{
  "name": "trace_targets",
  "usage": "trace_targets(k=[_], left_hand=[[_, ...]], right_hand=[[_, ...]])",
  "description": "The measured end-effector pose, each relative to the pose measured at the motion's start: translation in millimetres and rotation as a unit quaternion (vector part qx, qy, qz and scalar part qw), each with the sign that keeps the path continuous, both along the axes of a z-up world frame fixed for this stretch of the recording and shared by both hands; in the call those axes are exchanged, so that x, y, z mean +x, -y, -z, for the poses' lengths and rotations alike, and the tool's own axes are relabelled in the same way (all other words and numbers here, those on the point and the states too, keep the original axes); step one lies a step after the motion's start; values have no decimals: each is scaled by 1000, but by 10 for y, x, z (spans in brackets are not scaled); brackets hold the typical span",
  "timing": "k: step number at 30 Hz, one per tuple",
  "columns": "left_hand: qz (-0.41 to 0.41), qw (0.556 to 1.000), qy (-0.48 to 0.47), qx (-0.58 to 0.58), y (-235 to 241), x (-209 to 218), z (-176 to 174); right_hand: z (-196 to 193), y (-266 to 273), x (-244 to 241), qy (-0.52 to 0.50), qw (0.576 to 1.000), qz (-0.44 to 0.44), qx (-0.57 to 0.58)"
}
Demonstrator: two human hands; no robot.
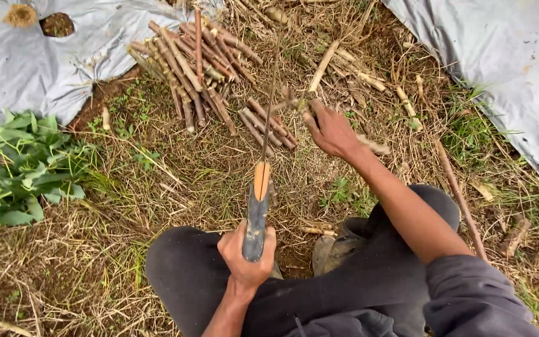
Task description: Using a hand saw to cut long agricultural stalks into smaller segments while sitting in a field.
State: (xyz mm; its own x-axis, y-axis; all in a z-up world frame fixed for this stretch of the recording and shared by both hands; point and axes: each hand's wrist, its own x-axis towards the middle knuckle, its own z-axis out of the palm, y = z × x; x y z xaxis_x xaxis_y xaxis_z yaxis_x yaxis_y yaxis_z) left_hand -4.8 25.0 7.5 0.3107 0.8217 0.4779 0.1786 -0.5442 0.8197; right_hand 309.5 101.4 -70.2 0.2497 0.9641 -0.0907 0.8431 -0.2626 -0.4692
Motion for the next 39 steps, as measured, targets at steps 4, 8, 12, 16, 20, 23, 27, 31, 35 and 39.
trace_targets(k=[4,8,12,16,20,23,27,31,35,39], left_hand=[[13,1000,-9,26,70,4,-10],[37,999,2,-17,124,90,171],[44,998,-2,-42,128,143,270],[45,999,-15,-24,117,191,316],[28,999,-45,2,122,216,268],[29,998,-55,6,145,235,245],[23,998,-63,11,188,234,276],[18,998,-59,13,214,249,274],[32,997,-59,33,237,289,223],[50,997,-64,16,235,302,260]], right_hand=[[-355,250,-10,120,991,-51,15],[-74,397,-21,78,995,-39,57],[-13,360,-110,52,998,-29,24],[-73,328,-63,81,997,-19,3],[-172,313,-20,85,996,-5,-35],[-109,325,67,101,995,-8,-22],[-42,323,147,83,996,-1,22],[42,272,179,106,994,10,10],[33,232,137,78,997,17,5],[-117,248,73,67,998,17,-5]])
